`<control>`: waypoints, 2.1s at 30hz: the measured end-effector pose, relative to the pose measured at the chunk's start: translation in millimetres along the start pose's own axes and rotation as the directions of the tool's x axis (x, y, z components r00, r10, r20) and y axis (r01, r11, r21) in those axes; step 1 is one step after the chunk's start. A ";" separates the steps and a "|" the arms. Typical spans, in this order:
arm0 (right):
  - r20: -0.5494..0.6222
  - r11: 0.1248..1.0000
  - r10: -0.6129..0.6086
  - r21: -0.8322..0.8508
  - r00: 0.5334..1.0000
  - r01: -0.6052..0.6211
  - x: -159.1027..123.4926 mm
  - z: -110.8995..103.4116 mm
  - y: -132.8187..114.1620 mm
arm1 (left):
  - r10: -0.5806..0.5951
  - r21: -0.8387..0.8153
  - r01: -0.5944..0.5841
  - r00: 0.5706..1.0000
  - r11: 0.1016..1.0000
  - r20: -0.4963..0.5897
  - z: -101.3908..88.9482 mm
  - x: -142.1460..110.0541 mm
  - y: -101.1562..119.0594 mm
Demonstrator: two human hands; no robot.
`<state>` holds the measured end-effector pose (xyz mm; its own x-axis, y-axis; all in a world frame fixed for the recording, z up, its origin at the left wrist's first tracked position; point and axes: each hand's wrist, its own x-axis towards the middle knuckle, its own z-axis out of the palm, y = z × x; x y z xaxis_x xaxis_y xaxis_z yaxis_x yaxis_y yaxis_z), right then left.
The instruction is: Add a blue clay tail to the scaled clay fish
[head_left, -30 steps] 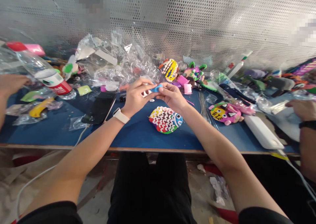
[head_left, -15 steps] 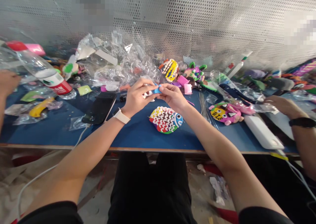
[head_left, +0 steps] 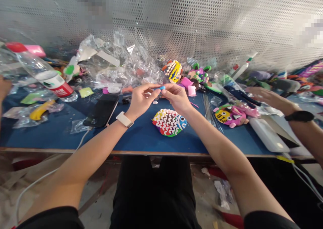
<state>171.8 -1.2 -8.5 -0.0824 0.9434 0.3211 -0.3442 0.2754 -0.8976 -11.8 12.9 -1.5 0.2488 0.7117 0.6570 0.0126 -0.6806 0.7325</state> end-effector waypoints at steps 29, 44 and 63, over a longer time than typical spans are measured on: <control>-0.029 0.997 -0.071 -0.043 0.997 0.070 -3.0 1.5 -9.5 | 0.056 -0.115 -0.043 0.993 0.992 0.108 -8.1 7.1 -9.6; 0.035 0.993 0.114 0.038 0.993 -0.115 -1.1 -0.6 -4.8 | 0.128 0.051 -0.133 0.988 0.990 0.082 -11.9 7.2 -10.9; 0.116 0.970 0.189 0.131 0.975 -0.203 -2.7 0.4 -7.1 | 0.220 0.107 -0.228 0.972 0.968 0.087 -16.5 7.1 -5.5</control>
<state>174.1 -5.7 -2.9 -0.2539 0.9506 0.1789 -0.4395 0.0514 -0.8968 -26.1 24.6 2.1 0.3285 0.5269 0.7839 0.0592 -0.8398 0.5397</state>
